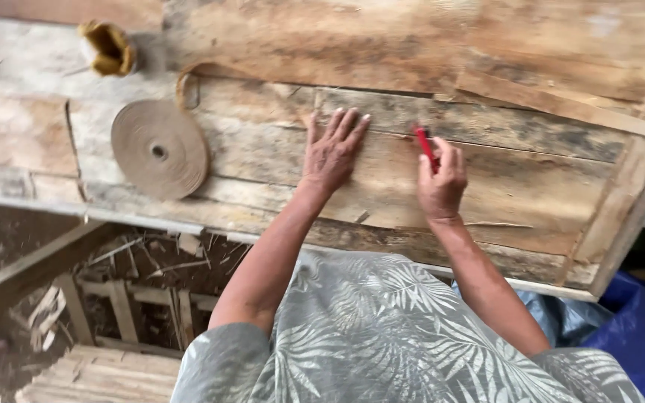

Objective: Applying adhesive to thin veneer strips and fitting them onto a wooden surface in a workshop.

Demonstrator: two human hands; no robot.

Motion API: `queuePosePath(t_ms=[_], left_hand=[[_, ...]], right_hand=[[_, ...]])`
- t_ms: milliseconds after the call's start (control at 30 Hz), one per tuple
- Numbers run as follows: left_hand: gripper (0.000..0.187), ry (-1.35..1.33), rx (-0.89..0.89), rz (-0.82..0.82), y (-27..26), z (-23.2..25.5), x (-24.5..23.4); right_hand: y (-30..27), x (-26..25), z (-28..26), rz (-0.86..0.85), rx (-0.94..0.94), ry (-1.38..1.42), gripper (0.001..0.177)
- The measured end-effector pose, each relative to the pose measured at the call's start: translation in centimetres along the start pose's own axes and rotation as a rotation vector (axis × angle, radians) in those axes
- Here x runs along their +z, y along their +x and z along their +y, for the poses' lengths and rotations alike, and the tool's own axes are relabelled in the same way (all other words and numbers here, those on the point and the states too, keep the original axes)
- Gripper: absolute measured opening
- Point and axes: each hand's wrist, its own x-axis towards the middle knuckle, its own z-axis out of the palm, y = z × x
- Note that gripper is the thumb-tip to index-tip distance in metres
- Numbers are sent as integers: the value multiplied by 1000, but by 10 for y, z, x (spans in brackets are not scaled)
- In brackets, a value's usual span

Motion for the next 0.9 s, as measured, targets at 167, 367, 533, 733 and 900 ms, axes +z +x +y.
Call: queuePosePath(t_ms=[167, 367, 533, 733, 900], left_hand=[[50, -23, 17, -68, 1, -7, 3], [58, -56, 34, -127, 3, -21, -1], [73, -92, 29, -189, 5, -27, -17], [74, -57, 110, -160, 5, -34, -15], [62, -80, 147, -185, 6, -34, -32]], right_hand=[[-4, -5, -18, 127, 191, 115, 37], [-21, -25, 12, 195, 213, 12, 38], [-24, -32, -7, 205, 27, -197, 44], [-26, 2, -66, 108, -53, -151, 37], [-24, 18, -91, 1, -13, -79, 40]])
